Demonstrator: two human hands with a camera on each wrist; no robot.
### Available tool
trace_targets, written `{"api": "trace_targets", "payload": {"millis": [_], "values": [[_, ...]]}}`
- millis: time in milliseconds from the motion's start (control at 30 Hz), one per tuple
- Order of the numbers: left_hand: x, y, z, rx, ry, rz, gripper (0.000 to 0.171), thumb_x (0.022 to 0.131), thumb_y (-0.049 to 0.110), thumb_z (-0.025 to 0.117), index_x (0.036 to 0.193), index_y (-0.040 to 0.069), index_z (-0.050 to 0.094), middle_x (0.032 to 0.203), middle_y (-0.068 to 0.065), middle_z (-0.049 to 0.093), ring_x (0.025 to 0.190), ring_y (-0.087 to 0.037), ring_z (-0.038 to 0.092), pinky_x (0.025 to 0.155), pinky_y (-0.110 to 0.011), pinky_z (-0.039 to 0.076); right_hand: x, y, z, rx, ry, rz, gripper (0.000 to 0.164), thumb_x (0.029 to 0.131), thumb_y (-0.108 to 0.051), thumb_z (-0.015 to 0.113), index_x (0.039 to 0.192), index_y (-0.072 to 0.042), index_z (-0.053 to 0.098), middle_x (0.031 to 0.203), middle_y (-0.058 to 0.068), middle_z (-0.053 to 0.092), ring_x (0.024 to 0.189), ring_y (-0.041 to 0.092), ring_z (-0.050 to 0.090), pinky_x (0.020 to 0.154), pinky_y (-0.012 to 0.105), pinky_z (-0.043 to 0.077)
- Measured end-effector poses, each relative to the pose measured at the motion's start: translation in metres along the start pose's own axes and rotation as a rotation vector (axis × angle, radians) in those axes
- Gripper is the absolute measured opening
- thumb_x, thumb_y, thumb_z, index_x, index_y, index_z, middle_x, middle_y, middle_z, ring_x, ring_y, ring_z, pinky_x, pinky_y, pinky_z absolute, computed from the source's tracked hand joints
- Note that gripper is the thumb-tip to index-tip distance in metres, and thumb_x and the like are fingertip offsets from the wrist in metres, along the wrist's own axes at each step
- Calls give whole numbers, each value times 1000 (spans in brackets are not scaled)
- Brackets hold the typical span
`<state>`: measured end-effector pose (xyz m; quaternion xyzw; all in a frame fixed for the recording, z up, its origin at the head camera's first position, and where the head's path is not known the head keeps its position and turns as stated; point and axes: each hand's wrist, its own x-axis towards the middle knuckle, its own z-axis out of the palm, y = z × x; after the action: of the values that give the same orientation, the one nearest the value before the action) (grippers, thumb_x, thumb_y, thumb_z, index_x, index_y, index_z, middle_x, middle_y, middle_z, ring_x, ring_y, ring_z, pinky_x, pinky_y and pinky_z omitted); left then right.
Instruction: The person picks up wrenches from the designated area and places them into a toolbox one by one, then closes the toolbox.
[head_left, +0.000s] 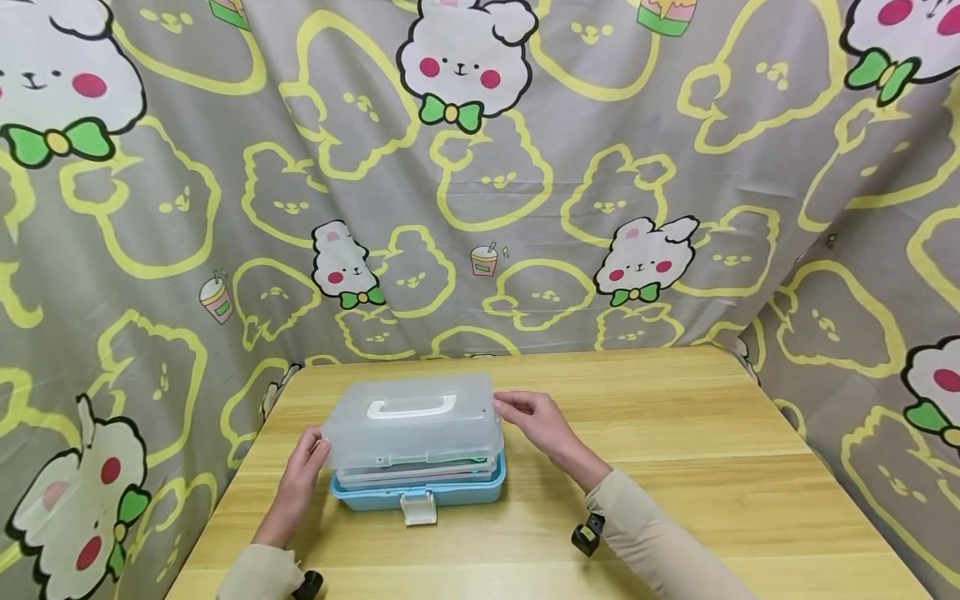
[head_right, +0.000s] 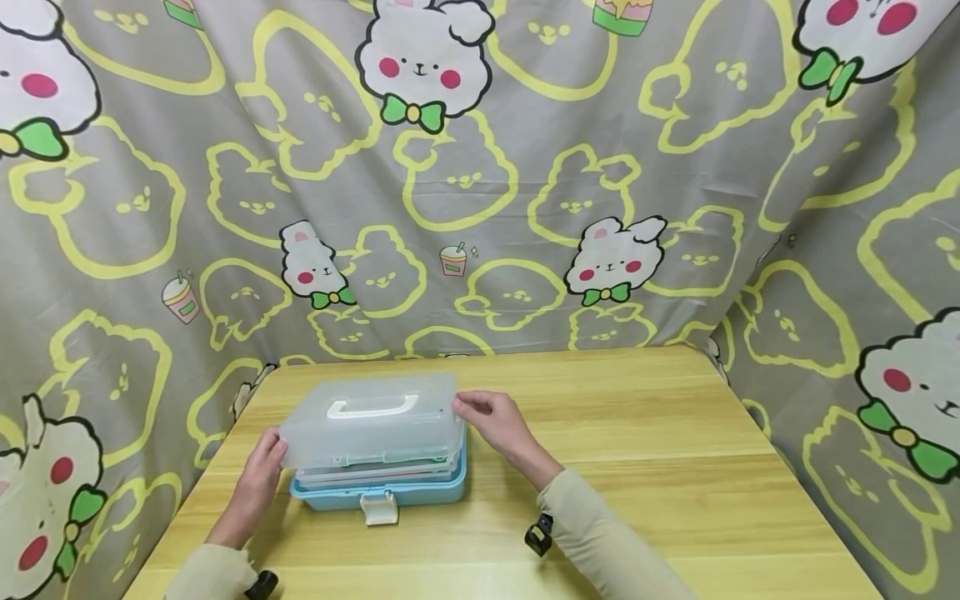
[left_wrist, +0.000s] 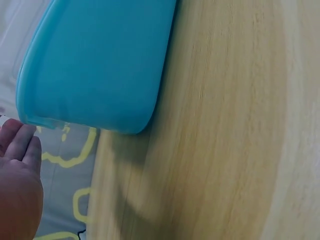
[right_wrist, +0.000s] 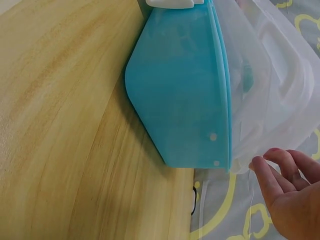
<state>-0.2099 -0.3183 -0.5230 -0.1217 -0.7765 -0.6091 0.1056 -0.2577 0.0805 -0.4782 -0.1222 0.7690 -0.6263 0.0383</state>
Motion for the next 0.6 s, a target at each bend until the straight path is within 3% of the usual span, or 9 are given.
{"api": "trace_targets", "payload": {"millis": [333, 600], "values": [[-4, -5, -1, 38, -27, -14, 29, 114, 18, 33, 130, -2, 46, 128, 10, 54, 117, -1, 53, 98, -10, 41, -2, 4, -1, -32, -15, -27, 42, 103, -26, 66, 133, 3, 67, 135, 21, 68, 124, 33, 67, 105, 42, 55], [-8, -8, -4, 80, -50, -5, 43, 114, 19, 27, 144, -6, 45, 132, 17, 56, 125, 5, 50, 102, -8, 37, -6, 5, -3, -26, -61, -15, 46, 101, -23, 69, 137, 6, 63, 130, 23, 70, 117, 30, 70, 97, 34, 58]]}}
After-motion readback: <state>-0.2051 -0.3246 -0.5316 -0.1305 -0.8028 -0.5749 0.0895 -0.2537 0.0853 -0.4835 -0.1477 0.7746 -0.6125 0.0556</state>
